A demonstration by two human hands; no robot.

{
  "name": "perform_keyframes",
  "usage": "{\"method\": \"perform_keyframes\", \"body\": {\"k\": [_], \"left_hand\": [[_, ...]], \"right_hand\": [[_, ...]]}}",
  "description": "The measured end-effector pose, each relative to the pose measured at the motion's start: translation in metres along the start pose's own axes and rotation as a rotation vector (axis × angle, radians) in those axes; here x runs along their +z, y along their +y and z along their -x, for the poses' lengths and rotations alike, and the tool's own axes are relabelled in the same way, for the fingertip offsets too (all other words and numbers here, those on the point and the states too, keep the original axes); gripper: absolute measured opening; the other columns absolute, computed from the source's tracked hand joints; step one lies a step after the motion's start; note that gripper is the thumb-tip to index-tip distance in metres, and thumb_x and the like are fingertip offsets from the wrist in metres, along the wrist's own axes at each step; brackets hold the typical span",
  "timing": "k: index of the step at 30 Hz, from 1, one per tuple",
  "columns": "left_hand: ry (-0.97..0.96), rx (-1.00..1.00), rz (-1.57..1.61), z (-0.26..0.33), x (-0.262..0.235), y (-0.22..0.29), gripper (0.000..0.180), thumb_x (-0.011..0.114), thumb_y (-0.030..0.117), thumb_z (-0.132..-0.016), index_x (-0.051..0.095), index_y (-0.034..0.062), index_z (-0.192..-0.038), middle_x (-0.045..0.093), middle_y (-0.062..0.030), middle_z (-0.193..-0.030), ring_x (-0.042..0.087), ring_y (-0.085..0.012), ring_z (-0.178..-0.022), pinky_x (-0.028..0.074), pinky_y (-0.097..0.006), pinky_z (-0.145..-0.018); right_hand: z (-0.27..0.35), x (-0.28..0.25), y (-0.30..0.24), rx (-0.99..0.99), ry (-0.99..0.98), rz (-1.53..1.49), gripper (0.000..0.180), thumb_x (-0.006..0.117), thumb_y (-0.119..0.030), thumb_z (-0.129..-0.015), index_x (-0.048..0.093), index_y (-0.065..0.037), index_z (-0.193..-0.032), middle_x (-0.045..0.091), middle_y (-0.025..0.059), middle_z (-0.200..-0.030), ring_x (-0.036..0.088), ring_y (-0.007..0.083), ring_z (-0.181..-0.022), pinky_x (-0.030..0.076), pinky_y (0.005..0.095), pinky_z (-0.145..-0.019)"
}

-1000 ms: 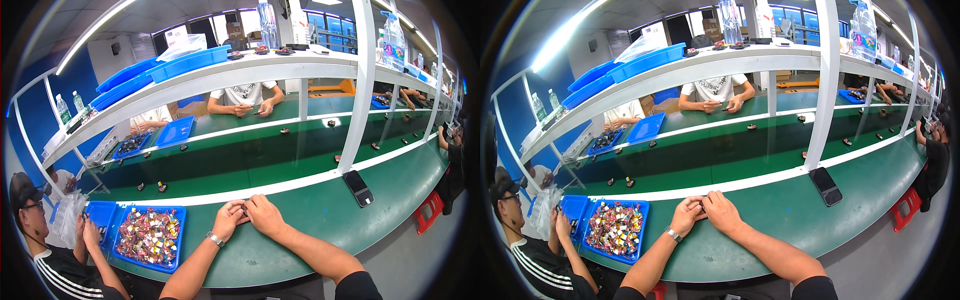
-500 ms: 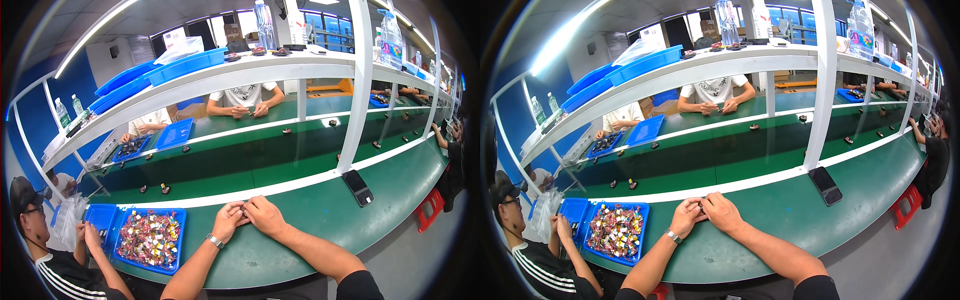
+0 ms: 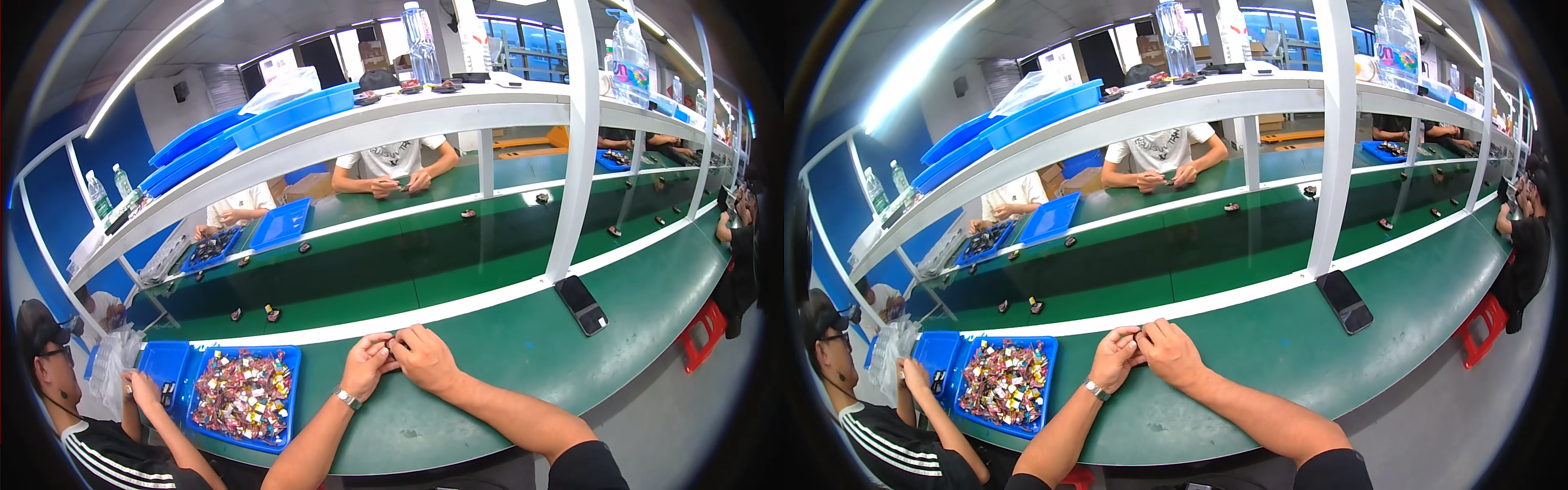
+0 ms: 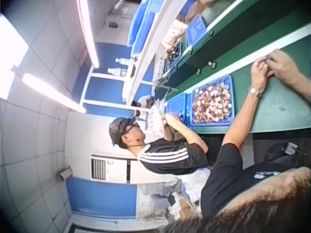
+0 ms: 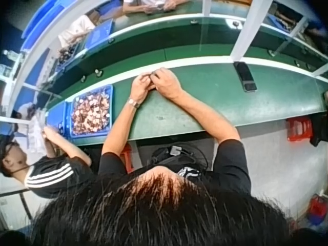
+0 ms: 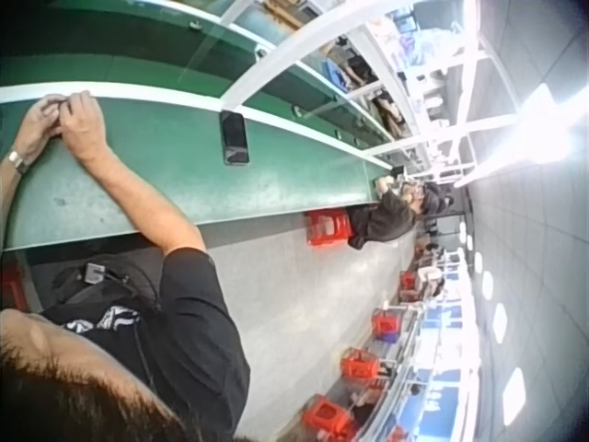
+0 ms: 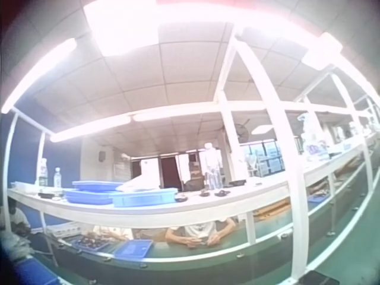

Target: Assembling and inspecting small character pins on a factory assembly line.

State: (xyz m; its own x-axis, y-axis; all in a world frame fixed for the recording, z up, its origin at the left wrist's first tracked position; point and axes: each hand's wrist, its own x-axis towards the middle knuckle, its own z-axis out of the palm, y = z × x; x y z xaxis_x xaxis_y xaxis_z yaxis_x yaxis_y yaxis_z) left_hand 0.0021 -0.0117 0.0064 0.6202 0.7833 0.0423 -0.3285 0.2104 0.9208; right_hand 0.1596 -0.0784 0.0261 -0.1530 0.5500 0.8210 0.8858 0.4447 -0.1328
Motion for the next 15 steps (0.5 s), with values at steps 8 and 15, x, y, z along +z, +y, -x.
{"method": "perform_keyframes", "body": {"k": [8,15], "left_hand": [[0.022,0.046,0.096,-0.0023,-0.0044,-0.0012,0.027,0.057,0.005,-0.095,0.049,0.0045,-0.121,0.063,-0.0106,-0.115,0.064,-0.0200,-0.102,0.056,-0.036,-0.084],[-0.020,0.055,0.125,-0.0035,-0.0061,-0.0028,0.027,0.058,0.005,-0.095,0.049,0.0056,-0.120,0.063,-0.0097,-0.114,0.063,-0.0193,-0.100,0.056,-0.035,-0.082]], "right_hand": [[0.0000,-0.0050,-0.0083,0.089,0.001,-0.069,0.029,0.071,-0.013,-0.073,0.066,-0.004,-0.101,0.058,0.0083,-0.110,0.058,0.0236,-0.094,0.050,0.0345,-0.074],[0.0008,-0.0074,-0.0088,0.115,-0.022,-0.113,0.037,0.075,-0.015,-0.072,0.064,-0.006,-0.106,0.057,0.0080,-0.114,0.059,0.0247,-0.093,0.051,0.0358,-0.076]]}}
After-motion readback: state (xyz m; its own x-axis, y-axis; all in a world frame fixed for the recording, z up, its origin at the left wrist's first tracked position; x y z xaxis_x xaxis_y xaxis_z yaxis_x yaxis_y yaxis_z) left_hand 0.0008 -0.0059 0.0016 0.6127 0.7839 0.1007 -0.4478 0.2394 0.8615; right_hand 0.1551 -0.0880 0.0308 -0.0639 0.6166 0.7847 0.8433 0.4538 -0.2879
